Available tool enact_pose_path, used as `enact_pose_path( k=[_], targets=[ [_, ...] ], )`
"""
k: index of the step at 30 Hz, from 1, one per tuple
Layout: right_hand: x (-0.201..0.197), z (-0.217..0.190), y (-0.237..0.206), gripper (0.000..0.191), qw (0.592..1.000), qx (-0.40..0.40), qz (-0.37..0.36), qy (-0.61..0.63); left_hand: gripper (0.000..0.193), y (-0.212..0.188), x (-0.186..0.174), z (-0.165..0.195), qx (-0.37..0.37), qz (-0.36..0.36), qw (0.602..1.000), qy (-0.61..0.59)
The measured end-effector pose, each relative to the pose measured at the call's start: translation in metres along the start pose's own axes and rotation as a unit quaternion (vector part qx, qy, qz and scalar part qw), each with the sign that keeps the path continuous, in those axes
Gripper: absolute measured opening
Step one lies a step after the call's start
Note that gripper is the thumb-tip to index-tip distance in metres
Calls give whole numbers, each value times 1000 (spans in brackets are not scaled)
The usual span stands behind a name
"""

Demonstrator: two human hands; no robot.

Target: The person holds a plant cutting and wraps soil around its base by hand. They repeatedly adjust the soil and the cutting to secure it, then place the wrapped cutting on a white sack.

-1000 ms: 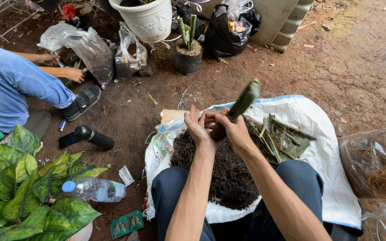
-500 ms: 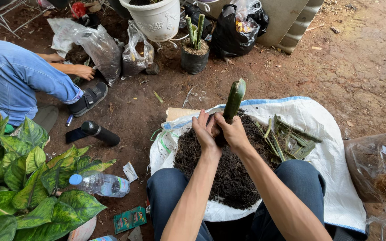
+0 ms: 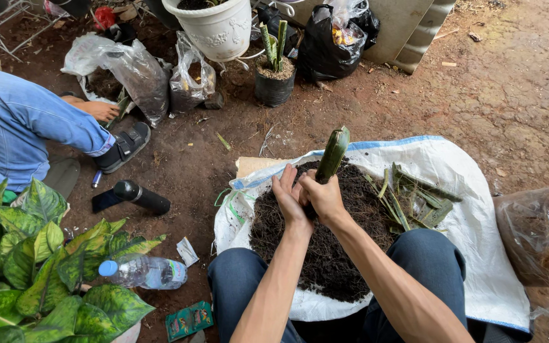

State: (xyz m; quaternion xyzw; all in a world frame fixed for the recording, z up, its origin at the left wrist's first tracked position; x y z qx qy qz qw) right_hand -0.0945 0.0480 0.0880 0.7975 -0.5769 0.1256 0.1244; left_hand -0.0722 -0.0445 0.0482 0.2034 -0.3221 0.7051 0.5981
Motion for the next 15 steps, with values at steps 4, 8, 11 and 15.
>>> enact_pose_path(
  k=[4,8,11,15],
  targets=[
    [-1,4,3,28,999,24,27,12,75,2,-3,1,-7,19,1000,-20],
    [-1,7,0,24,991,110,50,63,73,1,-4,12,-25,51,997,-48],
    [6,6,-4,23,976,140,14,168,73,1,-9,32,-30,69,995,-58],
    [16,-11,5,29,993,67,-69,66,73,-1,-6,47,-30,48,997,-48]
  ],
)
Point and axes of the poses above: each hand's wrist, its own y-axis towards the middle knuckle, its own x-axis out of the palm, z = x × y, the point moved 9 cm from there along y, towards the middle knuckle, and after that the axes turned 15 degrees about -z, right-handed, at the moved point
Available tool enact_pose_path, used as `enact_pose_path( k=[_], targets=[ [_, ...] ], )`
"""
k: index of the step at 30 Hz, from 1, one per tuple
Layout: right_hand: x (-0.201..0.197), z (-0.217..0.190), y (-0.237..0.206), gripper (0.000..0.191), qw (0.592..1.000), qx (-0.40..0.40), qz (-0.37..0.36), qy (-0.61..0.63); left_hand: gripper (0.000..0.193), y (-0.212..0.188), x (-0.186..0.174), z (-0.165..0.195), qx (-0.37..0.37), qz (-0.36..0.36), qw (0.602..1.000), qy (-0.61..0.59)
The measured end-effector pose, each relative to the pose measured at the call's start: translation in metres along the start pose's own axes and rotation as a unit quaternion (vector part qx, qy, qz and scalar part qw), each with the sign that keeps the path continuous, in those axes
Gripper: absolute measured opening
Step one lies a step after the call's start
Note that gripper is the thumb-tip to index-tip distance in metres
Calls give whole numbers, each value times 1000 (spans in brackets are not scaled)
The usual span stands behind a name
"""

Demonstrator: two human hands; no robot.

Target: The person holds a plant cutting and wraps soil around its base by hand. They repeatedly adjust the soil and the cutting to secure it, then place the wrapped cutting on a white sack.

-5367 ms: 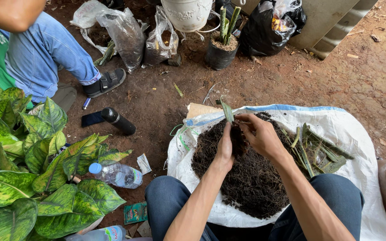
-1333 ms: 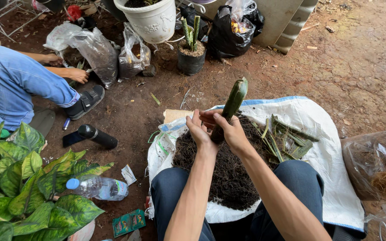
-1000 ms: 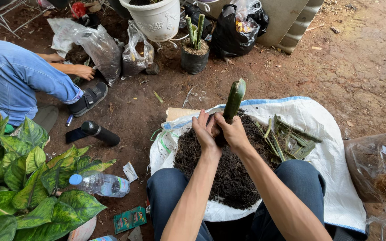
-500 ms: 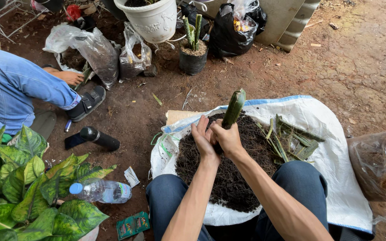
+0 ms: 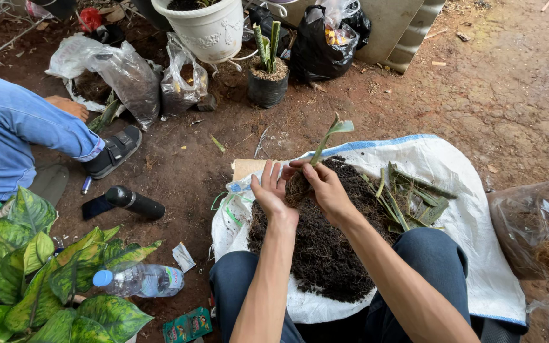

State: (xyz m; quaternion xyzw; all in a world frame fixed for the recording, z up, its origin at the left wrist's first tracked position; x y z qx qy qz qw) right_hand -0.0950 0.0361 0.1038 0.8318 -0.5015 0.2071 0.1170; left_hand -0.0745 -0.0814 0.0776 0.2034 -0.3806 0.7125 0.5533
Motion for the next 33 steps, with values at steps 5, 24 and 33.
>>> enact_pose_path(
  k=[5,24,33],
  targets=[
    [3,-4,4,28,996,-80,-25,16,74,-4,9,-11,-15,-15,999,-30],
    [-28,1,4,35,995,-68,60,-30,74,2,21,-45,-30,-54,998,8],
    [-66,-6,-7,32,985,-40,146,-82,57,4,21,-30,-8,-150,958,245]
  ],
)
Point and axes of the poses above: each hand's wrist, its own y-axis towards the middle knuckle, its own x-axis out of the palm, z = x × y, the point moved 9 cm from there along y, towards the middle knuckle, and after that the axes turned 15 degrees about -z, right-handed, at the moved point
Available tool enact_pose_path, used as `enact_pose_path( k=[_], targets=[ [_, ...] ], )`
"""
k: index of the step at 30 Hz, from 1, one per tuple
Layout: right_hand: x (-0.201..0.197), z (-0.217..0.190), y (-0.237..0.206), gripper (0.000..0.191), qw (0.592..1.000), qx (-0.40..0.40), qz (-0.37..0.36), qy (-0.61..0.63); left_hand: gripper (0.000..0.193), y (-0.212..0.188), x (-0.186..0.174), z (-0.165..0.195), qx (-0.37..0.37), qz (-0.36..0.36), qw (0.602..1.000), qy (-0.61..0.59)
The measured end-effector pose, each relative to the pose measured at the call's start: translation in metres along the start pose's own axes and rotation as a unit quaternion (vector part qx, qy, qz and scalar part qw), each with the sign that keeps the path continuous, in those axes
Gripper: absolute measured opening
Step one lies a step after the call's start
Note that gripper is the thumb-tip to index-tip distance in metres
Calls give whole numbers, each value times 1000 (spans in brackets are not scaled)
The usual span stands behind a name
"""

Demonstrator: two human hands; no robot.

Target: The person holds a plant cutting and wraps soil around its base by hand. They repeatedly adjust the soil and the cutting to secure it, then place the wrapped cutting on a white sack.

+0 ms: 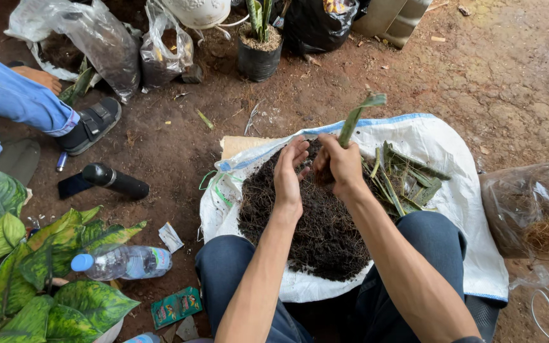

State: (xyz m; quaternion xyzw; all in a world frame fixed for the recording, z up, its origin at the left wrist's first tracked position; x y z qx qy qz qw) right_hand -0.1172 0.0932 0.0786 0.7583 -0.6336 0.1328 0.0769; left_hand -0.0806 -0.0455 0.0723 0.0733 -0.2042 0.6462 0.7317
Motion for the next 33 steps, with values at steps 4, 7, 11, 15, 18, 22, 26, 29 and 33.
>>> enact_pose_path(
  k=[4,7,11,15,18,22,26,29,33],
  targets=[
    [6,15,0,28,998,54,-13,-23,51,0,-3,8,12,-43,997,61],
    [33,25,3,41,996,39,-83,2,48,-4,-4,15,53,-51,990,118],
    [70,37,-6,59,977,70,-196,-42,55,-15,-26,-1,1,-17,996,92],
    [93,25,-20,66,933,2,-263,-245,49,-28,-58,-11,-38,17,994,103],
    [86,26,-16,61,925,8,-229,-304,48,-34,-77,-7,-2,41,994,99],
    [60,53,-6,57,857,118,-177,-470,48,-43,-91,-6,6,52,996,66],
    [75,80,-11,65,725,67,-222,-649,48,-52,-93,-2,8,57,998,37],
    [84,120,-27,77,636,102,-282,-711,50,-56,-92,4,-12,70,995,66],
    [93,136,-42,47,576,21,-261,-774,47,-58,-92,13,-10,75,997,26]
  ],
)
Point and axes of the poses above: each hand's wrist, its own y-axis towards the middle knuckle, its own x-axis out of the palm, z = x × y, the point moved 9 cm from there along y, towards the middle knuckle, and after that the axes turned 15 degrees about -z, right-handed, at the moved point
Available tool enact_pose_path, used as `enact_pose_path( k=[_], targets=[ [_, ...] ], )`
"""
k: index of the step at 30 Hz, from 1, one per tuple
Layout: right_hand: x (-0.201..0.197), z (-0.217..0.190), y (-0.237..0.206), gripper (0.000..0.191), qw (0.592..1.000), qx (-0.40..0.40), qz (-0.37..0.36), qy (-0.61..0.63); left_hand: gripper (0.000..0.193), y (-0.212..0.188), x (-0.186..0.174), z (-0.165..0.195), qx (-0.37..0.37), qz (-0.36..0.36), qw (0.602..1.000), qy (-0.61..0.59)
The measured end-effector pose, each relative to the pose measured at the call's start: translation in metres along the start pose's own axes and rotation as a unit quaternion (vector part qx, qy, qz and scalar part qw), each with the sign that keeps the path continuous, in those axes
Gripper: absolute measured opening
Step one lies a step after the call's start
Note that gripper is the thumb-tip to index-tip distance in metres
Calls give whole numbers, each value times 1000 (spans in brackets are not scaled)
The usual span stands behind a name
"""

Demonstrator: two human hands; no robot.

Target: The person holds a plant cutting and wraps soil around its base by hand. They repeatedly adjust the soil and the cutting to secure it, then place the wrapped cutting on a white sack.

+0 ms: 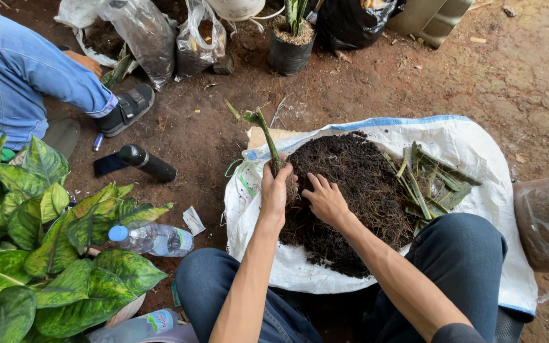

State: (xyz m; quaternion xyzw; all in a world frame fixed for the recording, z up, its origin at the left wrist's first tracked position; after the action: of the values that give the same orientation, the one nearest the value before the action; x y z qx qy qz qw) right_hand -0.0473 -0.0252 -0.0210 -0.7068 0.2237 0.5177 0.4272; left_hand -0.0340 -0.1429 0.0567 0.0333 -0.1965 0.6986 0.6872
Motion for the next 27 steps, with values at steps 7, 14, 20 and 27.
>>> enact_pose_path(
  k=[7,14,20,27],
  targets=[
    [-11,29,-8,26,987,58,10,148,46,3,-1,3,-2,7,1000,7],
    [-61,60,-30,21,959,60,50,271,39,10,0,-22,-60,-5,998,9],
    [-128,68,-39,23,973,22,-67,219,36,23,7,-39,-50,-26,998,41],
    [-191,91,-55,25,974,-18,-33,223,42,28,44,-38,-52,-89,988,-114]
  ],
)
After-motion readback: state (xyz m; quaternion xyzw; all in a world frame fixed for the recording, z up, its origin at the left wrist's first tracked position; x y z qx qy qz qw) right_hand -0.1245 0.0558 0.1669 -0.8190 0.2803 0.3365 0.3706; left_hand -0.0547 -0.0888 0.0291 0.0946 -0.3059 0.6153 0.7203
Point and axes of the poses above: each hand's wrist, its own y-axis towards the middle knuckle, its own x-axis out of the palm, z = x × y, the point moved 9 cm from there along y, towards the middle knuckle, and after that the axes turned 15 degrees about -z, right-handed, at the moved point
